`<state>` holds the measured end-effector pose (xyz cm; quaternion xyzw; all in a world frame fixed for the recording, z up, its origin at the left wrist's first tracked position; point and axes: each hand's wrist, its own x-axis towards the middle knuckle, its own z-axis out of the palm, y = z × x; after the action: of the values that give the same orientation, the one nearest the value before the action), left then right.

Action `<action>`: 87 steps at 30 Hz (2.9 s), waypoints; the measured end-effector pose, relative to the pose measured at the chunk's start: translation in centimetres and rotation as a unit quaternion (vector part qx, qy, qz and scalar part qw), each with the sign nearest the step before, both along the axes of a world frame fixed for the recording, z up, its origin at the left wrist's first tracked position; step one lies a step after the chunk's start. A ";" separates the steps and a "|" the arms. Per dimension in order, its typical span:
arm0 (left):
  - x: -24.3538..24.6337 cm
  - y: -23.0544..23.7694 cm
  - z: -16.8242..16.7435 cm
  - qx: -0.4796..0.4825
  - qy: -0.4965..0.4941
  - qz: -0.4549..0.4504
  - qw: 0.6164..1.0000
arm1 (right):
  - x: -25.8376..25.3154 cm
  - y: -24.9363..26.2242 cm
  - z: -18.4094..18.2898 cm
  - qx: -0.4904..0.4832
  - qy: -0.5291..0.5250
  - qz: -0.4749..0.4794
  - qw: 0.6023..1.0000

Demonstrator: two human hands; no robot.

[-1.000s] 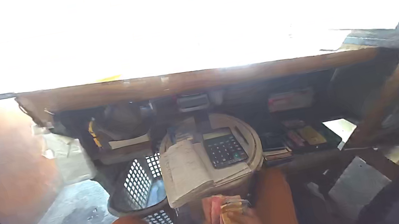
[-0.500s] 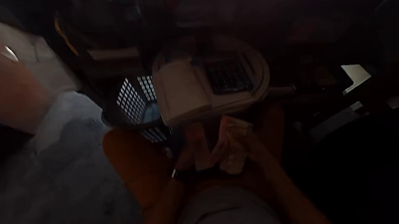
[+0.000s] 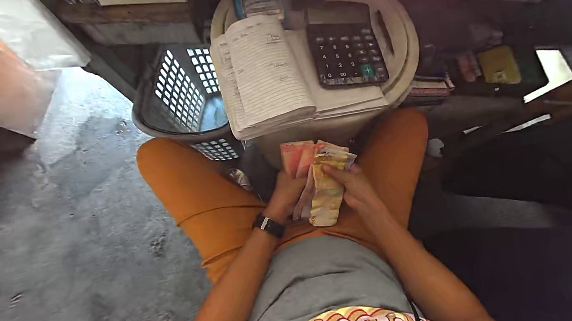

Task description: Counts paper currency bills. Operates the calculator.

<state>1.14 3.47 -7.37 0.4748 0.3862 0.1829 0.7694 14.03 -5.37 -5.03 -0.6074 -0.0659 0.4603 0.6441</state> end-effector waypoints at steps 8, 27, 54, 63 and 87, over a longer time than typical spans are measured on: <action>-1.0 1.5 -1.2 0.003 0.002 0.035 0.999 | 1.0 -1.2 2.2 0.093 -0.033 0.100 0.990; -1.6 1.0 -0.2 0.005 -0.011 0.022 1.000 | 1.8 -1.7 0.3 0.068 -0.023 0.044 0.996; -1.1 0.3 0.4 0.005 -0.044 0.054 0.998 | 0.6 0.1 1.8 0.043 -0.042 0.083 0.995; -0.7 -0.1 0.0 0.015 -0.045 0.032 0.998 | 0.0 -0.2 0.7 0.032 -0.024 0.047 0.998; -2.0 0.3 0.8 0.033 -0.030 0.042 0.998 | 1.4 -1.4 1.2 0.078 -0.025 0.050 0.995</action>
<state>-0.82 3.77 -6.57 0.4776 0.3767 0.2419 0.7560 15.46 -6.77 -3.87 -0.5624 -0.1479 0.4701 0.6639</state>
